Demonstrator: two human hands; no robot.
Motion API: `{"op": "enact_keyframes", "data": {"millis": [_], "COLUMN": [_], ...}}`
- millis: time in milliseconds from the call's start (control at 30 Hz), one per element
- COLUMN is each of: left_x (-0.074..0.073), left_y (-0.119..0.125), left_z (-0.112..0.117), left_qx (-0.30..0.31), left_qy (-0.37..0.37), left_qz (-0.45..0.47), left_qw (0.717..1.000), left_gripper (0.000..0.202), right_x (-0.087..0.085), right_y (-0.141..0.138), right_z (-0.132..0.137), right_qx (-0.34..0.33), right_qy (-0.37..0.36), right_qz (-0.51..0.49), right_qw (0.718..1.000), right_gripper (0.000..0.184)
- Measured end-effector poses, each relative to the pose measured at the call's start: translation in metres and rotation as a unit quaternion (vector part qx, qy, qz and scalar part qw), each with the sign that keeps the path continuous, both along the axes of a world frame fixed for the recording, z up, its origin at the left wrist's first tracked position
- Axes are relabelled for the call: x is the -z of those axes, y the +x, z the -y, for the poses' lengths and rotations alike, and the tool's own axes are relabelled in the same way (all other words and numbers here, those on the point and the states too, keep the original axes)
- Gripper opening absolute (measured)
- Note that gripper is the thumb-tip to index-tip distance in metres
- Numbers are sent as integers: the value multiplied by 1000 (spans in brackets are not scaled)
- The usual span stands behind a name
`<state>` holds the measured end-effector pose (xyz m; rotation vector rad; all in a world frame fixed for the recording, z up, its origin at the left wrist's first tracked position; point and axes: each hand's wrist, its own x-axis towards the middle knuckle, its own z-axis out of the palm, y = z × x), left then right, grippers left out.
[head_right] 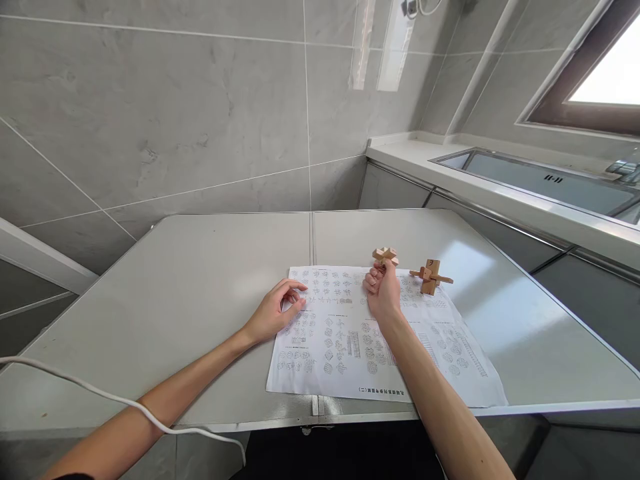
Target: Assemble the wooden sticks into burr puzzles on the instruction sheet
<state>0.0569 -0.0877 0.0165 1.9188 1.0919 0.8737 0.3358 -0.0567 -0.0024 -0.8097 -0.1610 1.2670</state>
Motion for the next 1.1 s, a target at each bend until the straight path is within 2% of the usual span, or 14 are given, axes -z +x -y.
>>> {"op": "enact_keyframes", "data": {"millis": [133, 267, 700, 933, 1100], "left_x": [1, 2, 2, 2, -1], "left_y": [0, -1, -2, -2, -1], "left_z": [-1, -2, -2, -2, -2], "left_qx": [-2, 1, 7, 11, 24], "left_qy": [5, 7, -4, -5, 5], "left_qz": [-5, -7, -14, -16, -24], "left_qw": [1000, 1000, 1000, 1000, 999], "left_gripper": [22, 22, 21, 21, 19], "right_x": [2, 4, 3, -6, -7], "right_y": [19, 27, 29, 16, -14], "right_z": [-6, -8, -8, -3, 6], "right_qx": [46, 60, 20, -58, -140], "right_qy": [-2, 0, 7, 11, 12], "right_qz": [-28, -57, -96, 15, 181], "right_qw": [999, 997, 995, 998, 973], "right_gripper": [25, 25, 28, 34, 32]}}
